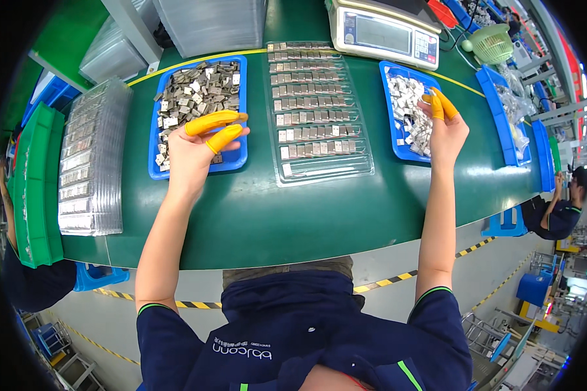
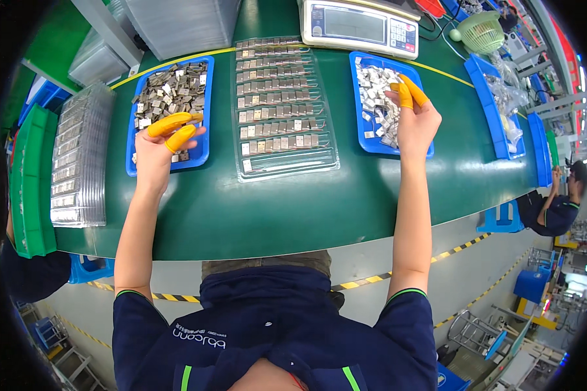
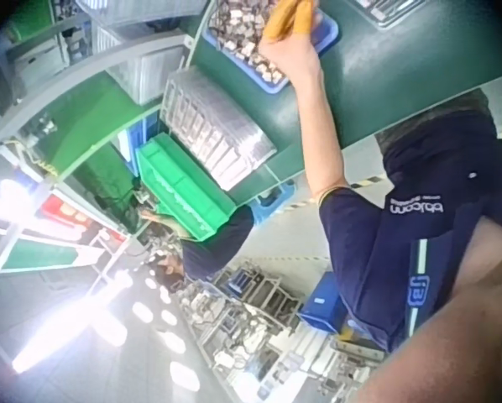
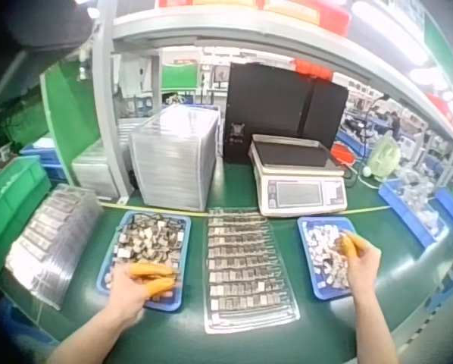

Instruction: The person assembles small electronic components by picking up a metal piece and a white connector from blue trays. They join the two parts together and place the assembled unit into a clear plastic tray. This repetitive process continues throughout the video, filling the tray with finished units.

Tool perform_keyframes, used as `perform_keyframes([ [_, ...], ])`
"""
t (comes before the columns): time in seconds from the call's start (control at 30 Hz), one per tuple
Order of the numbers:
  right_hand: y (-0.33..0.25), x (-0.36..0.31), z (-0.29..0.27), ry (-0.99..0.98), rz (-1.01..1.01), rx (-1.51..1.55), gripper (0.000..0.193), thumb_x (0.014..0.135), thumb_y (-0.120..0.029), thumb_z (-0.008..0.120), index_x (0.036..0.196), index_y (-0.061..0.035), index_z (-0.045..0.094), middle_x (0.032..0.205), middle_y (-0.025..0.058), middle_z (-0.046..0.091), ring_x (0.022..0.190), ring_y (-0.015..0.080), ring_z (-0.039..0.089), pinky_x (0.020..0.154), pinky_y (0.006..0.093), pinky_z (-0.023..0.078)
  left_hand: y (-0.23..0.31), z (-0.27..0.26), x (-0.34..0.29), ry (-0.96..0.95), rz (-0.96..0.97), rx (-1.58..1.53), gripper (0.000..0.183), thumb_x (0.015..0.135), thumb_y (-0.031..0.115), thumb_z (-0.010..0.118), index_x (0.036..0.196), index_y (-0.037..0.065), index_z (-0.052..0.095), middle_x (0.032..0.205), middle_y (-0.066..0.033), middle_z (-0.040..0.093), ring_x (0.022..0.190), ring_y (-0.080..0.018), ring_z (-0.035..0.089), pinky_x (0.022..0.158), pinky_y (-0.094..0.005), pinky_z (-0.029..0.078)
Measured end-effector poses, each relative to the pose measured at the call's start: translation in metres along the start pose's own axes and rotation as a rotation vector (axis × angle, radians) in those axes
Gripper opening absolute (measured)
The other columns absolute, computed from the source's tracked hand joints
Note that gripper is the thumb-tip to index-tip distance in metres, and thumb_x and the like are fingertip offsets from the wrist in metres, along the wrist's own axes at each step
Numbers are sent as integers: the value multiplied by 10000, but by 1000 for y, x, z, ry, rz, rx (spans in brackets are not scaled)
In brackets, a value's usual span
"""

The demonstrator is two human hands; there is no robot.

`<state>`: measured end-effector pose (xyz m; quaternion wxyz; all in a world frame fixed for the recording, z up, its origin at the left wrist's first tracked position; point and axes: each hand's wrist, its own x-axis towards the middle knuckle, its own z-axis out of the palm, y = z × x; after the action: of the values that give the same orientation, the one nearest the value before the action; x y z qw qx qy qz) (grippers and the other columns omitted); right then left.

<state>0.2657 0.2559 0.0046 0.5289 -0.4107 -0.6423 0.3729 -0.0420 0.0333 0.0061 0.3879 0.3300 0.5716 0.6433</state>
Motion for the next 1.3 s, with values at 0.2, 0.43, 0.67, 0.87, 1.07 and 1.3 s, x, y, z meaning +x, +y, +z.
perform_keyframes([
  [0.2, -60, -34, 51, -378, -196, -281, 145, 846, -57, 605, 958, 31, 632, 900, 62, 647, 811, 116, 590, 747, 237, 479, 16, 26, -18, -249, -247, -39, 247, 819, 65, 629, 1042, -41, 619, 847, -169, 666, 658, -213, 671, 568, -260, 558],
  [0.43, -56, -84, 102, -577, 200, 229, 151, 880, -47, 551, 1005, 37, 566, 838, 93, 652, 813, 146, 631, 751, 262, 496, -6, 45, -22, -237, -244, -52, 247, 824, 77, 630, 1023, -67, 610, 853, -175, 660, 719, -235, 673, 654, -282, 564],
  [0.67, -57, -97, 101, -655, 357, 248, 144, 775, -52, 682, 883, 39, 657, 890, 72, 666, 827, 126, 626, 787, 242, 495, -14, 48, -33, -193, -33, 100, 212, 800, -13, 634, 992, -87, 585, 889, -179, 653, 794, -236, 669, 730, -287, 549],
  [0.87, -48, -92, 97, -652, 317, 275, 166, 757, -47, 693, 901, 29, 661, 889, 65, 665, 839, 129, 624, 785, 244, 492, -20, 47, -29, -116, -50, -16, 216, 767, -49, 662, 966, -83, 583, 888, -145, 659, 794, -194, 666, 759, -278, 543],
  [1.07, -47, -97, 97, -661, 286, 212, 167, 751, -70, 703, 895, 10, 676, 883, 63, 666, 822, 134, 628, 771, 244, 490, -24, 49, -31, -160, -34, 8, 212, 788, -49, 634, 982, -108, 573, 906, -177, 650, 817, -243, 662, 760, -315, 553],
  [1.3, -49, -95, 93, -663, 260, 134, 158, 733, -70, 716, 872, -1, 688, 864, 60, 666, 784, 128, 623, 746, 245, 489, -26, 51, -32, -127, -81, -67, 194, 765, -79, 646, 954, -88, 604, 919, -149, 656, 838, -210, 659, 794, -305, 542],
])
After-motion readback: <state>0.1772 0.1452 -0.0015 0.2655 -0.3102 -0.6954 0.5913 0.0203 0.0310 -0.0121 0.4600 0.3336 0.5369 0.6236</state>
